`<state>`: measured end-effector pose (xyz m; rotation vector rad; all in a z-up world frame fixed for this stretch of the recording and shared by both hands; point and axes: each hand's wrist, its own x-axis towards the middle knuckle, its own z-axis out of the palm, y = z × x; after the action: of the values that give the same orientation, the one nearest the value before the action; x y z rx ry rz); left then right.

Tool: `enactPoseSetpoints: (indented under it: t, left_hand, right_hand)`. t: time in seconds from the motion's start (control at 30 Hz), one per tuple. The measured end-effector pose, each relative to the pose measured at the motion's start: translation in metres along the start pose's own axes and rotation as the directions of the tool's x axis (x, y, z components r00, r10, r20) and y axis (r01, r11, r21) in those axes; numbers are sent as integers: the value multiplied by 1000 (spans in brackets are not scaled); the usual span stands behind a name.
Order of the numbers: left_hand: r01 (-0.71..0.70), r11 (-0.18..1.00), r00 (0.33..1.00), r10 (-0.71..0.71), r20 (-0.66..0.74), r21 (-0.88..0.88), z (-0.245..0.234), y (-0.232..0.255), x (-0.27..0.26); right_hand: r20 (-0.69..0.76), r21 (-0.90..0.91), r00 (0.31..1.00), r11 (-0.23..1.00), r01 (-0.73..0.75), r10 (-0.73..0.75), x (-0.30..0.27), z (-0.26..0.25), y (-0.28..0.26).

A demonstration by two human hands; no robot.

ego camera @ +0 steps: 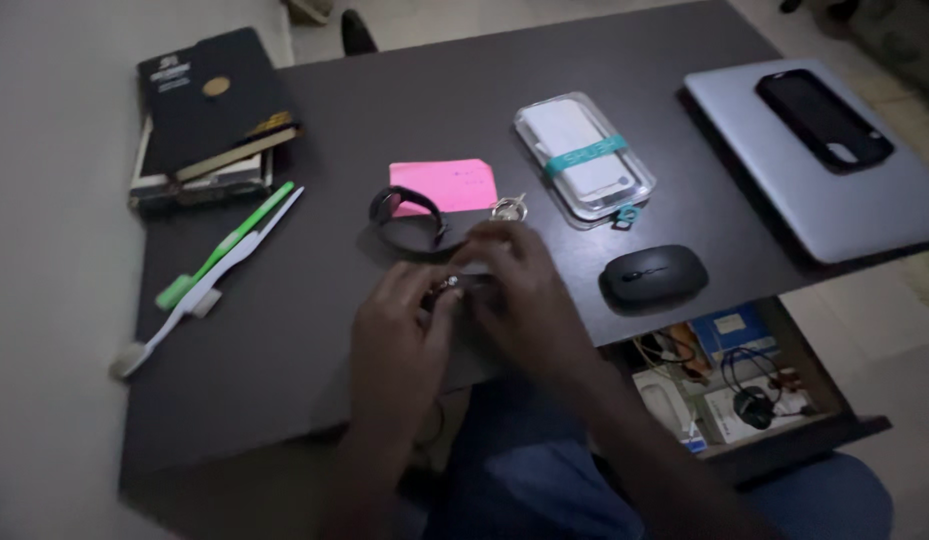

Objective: The person organizes a desk by placing various items into a drawer. They handle a yellow cable, a pink cloth, keys, a toothbrush, and a stack of books, moving them from the desk surface into the drawer. Finally, they open a laptop and place a phone case on the desk.

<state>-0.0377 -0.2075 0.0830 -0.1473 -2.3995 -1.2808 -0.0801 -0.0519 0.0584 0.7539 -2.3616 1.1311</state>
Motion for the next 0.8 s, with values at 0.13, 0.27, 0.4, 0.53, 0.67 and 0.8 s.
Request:
enactPoseSetpoints:
  t: [0.13, 0.27, 0.4, 0.53, 0.67, 0.8]
  left_hand:
    - [-19, 1000, 999, 19, -50, 6, 14, 1, 9]
    - [109, 989, 993, -113, -35, -102, 30, 2, 6]
    - [191, 962, 980, -198, -14, -195, 36, -1, 2]
    - [227, 916, 972, -235, 16, -331, 42, -1, 1]
    - [260, 811, 965, -216, 146, -523, 53, 8, -1]
    - [237, 793, 958, -96, 270, -560, 79, 27, -12]
  right_hand:
    - [-21, -234, 999, 972, 31, -36, 21, -9, 29]
    - [31, -337, 998, 941, -40, 54, 23, -4, 41]
    - [-84, -235, 994, 968, -89, 70, 19, 3, 39]
    - [-188, -162, 979, 981, -104, 73, 8, -7, 25]
    - [-133, 150, 972, 973, -174, 195, -25, -40, 15]
    - [64, 790, 792, 454, -412, 607, -66, -57, 0]
